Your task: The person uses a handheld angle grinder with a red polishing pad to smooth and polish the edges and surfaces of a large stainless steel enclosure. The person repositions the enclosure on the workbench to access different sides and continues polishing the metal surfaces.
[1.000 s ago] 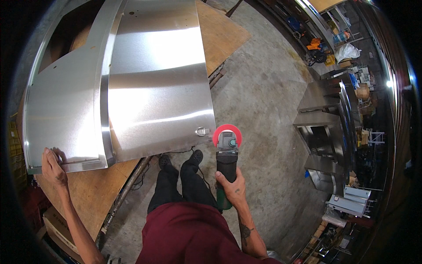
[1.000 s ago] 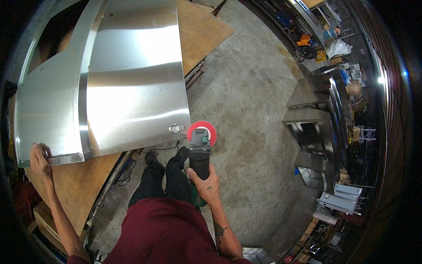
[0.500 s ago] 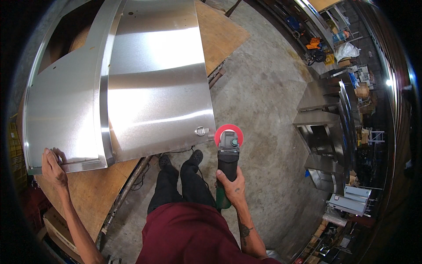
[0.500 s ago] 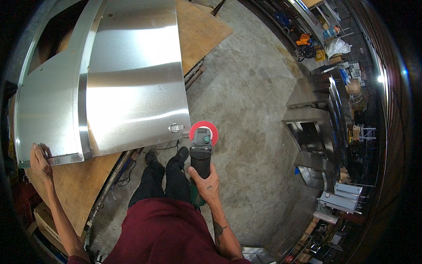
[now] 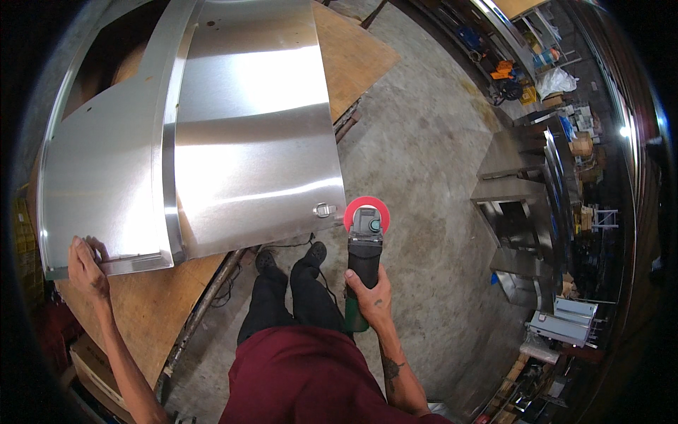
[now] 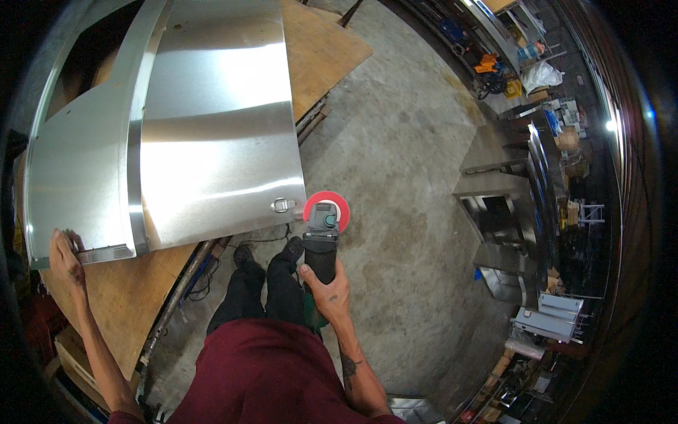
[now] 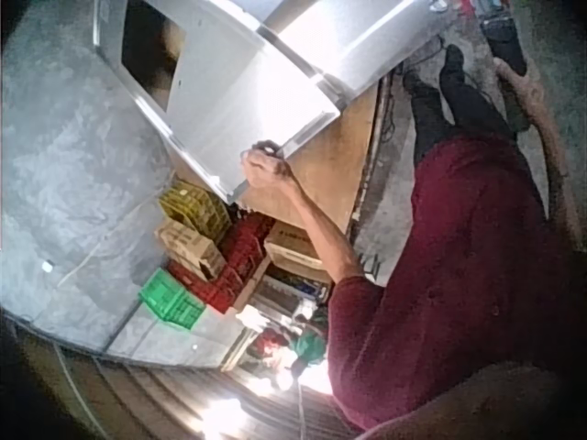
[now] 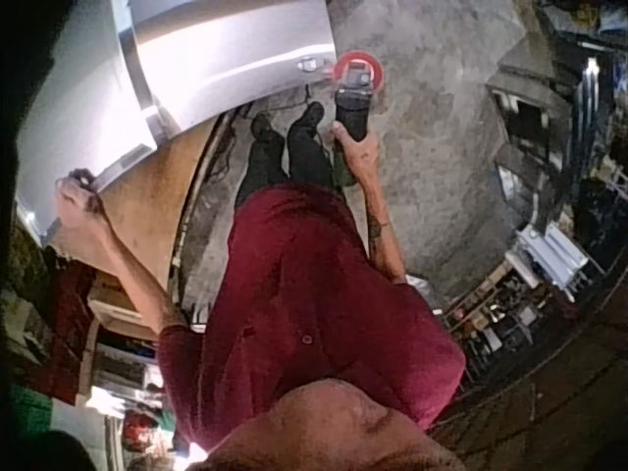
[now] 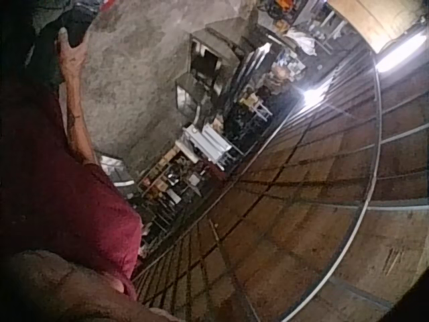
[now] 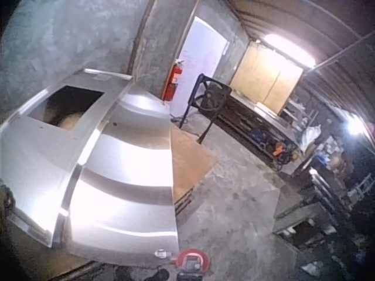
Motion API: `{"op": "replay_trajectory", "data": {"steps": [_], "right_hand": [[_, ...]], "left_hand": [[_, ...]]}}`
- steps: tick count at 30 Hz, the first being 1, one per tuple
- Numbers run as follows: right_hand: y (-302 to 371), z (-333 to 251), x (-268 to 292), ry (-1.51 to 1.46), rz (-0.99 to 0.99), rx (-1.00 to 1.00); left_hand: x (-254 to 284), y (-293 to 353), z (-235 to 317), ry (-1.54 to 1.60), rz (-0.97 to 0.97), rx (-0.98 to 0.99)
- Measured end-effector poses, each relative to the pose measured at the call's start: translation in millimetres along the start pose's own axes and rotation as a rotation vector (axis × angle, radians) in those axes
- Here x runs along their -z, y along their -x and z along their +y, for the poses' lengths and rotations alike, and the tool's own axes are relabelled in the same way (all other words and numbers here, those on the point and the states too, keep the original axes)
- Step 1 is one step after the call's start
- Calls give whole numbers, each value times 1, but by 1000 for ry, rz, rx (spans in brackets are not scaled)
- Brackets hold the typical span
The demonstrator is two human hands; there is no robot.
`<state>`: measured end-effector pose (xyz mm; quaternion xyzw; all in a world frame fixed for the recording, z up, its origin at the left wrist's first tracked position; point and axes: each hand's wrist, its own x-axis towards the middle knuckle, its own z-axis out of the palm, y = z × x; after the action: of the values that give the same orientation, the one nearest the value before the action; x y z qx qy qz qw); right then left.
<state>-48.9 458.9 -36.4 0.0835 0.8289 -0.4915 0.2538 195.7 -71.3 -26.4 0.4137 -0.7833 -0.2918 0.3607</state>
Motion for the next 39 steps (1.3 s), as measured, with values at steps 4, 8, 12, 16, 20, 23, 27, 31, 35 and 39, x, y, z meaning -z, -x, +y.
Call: {"op": "replay_trajectory", "data": {"steps": [4, 8, 12, 16, 20, 23, 27, 31, 35, 39], "right_hand": [[4, -4, -9, 54, 28, 120], [4, 1, -12, 31, 27, 83], [-2, 11, -11, -31, 57, 41], [0, 13, -9, 9, 50, 51], [8, -1, -15, 121, 49, 126], [8, 4, -16, 75, 53, 133], [-1, 17, -13, -7, 80, 63], [3, 1, -12, 35, 64, 94], [10, -4, -18, 97, 46, 144], [7, 3, -16, 15, 5, 77]], "left_hand": [[9, -4, -15, -107, -21, -51], [9, -5, -16, -189, -27, -107], [7, -4, -11, -123, -32, -53], [10, -5, -20, -212, -18, -108], [14, -6, -22, -218, -35, -96], [10, -5, -18, -150, -24, -38], [7, -4, -12, -128, -19, -23], [8, -3, -11, -163, -33, -60], [4, -3, 3, -118, -23, -25], [11, -5, -11, -241, -26, -139]]}}
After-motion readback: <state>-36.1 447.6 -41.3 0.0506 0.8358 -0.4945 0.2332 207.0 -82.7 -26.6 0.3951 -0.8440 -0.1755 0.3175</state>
